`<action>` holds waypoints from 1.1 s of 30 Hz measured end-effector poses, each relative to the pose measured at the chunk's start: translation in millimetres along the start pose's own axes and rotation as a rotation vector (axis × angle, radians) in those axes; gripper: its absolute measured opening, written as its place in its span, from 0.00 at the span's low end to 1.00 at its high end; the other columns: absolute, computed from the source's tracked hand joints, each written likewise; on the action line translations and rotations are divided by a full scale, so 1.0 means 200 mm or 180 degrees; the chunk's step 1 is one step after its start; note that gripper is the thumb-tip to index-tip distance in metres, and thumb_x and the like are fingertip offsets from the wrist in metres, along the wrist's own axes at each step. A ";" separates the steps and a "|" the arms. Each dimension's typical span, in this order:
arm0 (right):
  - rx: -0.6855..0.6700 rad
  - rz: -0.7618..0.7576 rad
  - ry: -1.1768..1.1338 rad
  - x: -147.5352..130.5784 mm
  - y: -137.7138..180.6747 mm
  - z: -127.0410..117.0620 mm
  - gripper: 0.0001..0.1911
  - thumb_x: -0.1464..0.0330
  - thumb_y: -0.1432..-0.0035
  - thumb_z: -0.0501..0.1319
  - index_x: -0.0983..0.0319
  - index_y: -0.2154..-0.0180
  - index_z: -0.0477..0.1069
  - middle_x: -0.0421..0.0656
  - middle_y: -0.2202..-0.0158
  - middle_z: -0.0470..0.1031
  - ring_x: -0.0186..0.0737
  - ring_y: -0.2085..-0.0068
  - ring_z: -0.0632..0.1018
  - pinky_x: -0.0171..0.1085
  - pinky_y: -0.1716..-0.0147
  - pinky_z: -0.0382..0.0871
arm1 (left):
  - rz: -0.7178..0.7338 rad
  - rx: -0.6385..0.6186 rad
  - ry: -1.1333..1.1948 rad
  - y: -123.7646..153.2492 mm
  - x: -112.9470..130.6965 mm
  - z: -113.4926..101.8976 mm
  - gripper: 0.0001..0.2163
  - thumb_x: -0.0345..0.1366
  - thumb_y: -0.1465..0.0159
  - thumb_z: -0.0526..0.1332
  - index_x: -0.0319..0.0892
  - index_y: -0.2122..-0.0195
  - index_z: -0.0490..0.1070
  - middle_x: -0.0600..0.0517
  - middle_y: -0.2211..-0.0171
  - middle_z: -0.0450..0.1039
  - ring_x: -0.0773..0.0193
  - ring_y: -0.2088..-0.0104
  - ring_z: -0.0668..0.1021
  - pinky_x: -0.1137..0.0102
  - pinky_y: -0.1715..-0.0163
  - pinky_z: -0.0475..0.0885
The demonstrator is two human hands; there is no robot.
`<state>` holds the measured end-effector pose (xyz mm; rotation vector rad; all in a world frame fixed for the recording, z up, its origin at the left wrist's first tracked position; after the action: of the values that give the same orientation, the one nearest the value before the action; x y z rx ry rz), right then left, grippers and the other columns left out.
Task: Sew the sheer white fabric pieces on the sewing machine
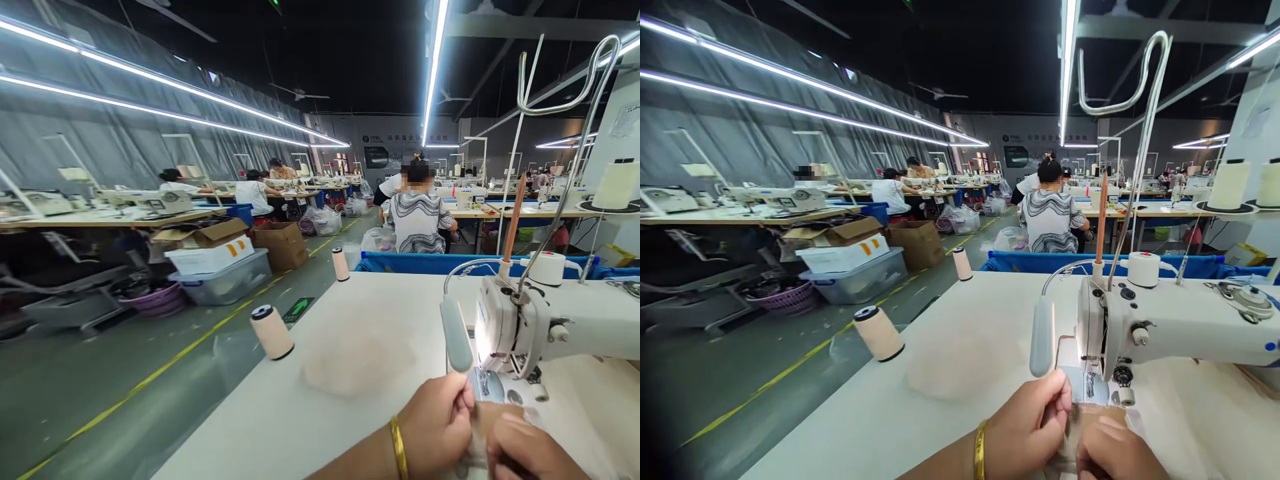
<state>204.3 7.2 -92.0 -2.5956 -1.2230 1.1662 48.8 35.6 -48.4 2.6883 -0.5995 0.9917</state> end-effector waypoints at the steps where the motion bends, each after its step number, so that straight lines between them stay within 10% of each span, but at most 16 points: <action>1: 0.0118 -0.0005 -0.0018 -0.03 -0.01 -0.02 0.10 0.70 0.33 0.59 0.56 0.68 0.64 0.40 0.69 0.75 0.43 0.67 0.76 0.38 0.68 0.69 | -0.0024 -0.0006 0.0174 0.00 0.00 0.01 0.11 0.23 0.45 0.57 0.46 0.64 0.65 0.60 0.74 0.68 0.66 0.73 0.72 0.73 0.72 0.66; 14: 0.0702 0.1140 -0.0492 -0.10 -0.04 -0.16 0.06 0.73 0.36 0.61 0.57 0.63 0.65 0.37 0.68 0.74 0.36 0.69 0.72 0.34 0.67 0.65 | -0.0325 -0.0575 0.0995 -0.08 -0.08 0.03 0.22 0.60 0.44 0.67 0.45 0.67 0.68 0.64 0.82 0.57 0.67 0.78 0.60 0.71 0.76 0.53; 33: 0.0613 0.1114 -0.0197 -0.10 -0.03 -0.15 0.10 0.70 0.39 0.69 0.57 0.58 0.70 0.39 0.61 0.78 0.41 0.60 0.78 0.36 0.61 0.71 | 0.0087 -0.0381 0.0689 -0.06 -0.03 0.01 0.18 0.52 0.36 0.57 0.43 0.72 0.73 0.53 0.72 0.70 0.61 0.69 0.71 0.69 0.71 0.67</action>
<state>211.5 4.4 -57.0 -2.7092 -0.6369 1.3492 49.9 47.7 -54.3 2.4343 -0.6312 1.1940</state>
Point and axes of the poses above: each hand's wrist, its own y-axis away from the middle knuckle, its own z-axis out of the palm, x = y × z, the point moved 6 cm from there along -y, towards the middle knuckle
